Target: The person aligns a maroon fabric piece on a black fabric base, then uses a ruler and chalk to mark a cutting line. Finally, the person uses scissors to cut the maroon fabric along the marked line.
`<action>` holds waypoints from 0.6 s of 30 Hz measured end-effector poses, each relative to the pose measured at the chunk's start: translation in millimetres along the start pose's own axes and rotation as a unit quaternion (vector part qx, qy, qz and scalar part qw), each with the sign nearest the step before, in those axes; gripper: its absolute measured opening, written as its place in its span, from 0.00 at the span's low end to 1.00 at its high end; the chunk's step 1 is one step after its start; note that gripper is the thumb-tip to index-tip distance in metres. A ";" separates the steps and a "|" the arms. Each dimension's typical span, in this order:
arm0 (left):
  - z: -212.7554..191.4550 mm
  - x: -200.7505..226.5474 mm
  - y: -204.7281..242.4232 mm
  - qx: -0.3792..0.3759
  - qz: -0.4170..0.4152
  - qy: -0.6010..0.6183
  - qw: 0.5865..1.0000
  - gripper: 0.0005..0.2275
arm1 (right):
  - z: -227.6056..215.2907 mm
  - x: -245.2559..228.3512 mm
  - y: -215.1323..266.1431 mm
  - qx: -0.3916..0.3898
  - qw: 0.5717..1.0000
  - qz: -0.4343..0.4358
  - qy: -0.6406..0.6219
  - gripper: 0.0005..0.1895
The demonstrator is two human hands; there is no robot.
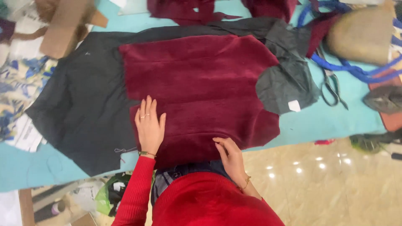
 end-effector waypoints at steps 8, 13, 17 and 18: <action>2.9 1.4 0.1 -0.010 0.000 0.012 1.000 0.24 | 5.6 6.0 7.7 -0.032 0.999 0.013 -0.001 0.10; -1.5 1.5 1.3 0.029 0.008 0.020 0.999 0.23 | 13.3 -5.5 4.6 -0.060 0.997 -0.004 0.038 0.10; 2.8 -4.6 3.4 0.062 0.007 0.031 0.998 0.23 | 20.1 -11.7 4.0 -0.067 0.995 -0.053 0.061 0.10; 4.4 -4.9 3.3 0.065 0.012 0.027 0.997 0.22 | 22.2 -11.9 3.8 -0.068 0.994 -0.056 0.062 0.10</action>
Point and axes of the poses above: each hand's wrist, its own y-axis away from the middle knuckle, its own z-axis out of the palm, x = y × z, the point moved 5 cm from there along -y, towards the middle knuckle
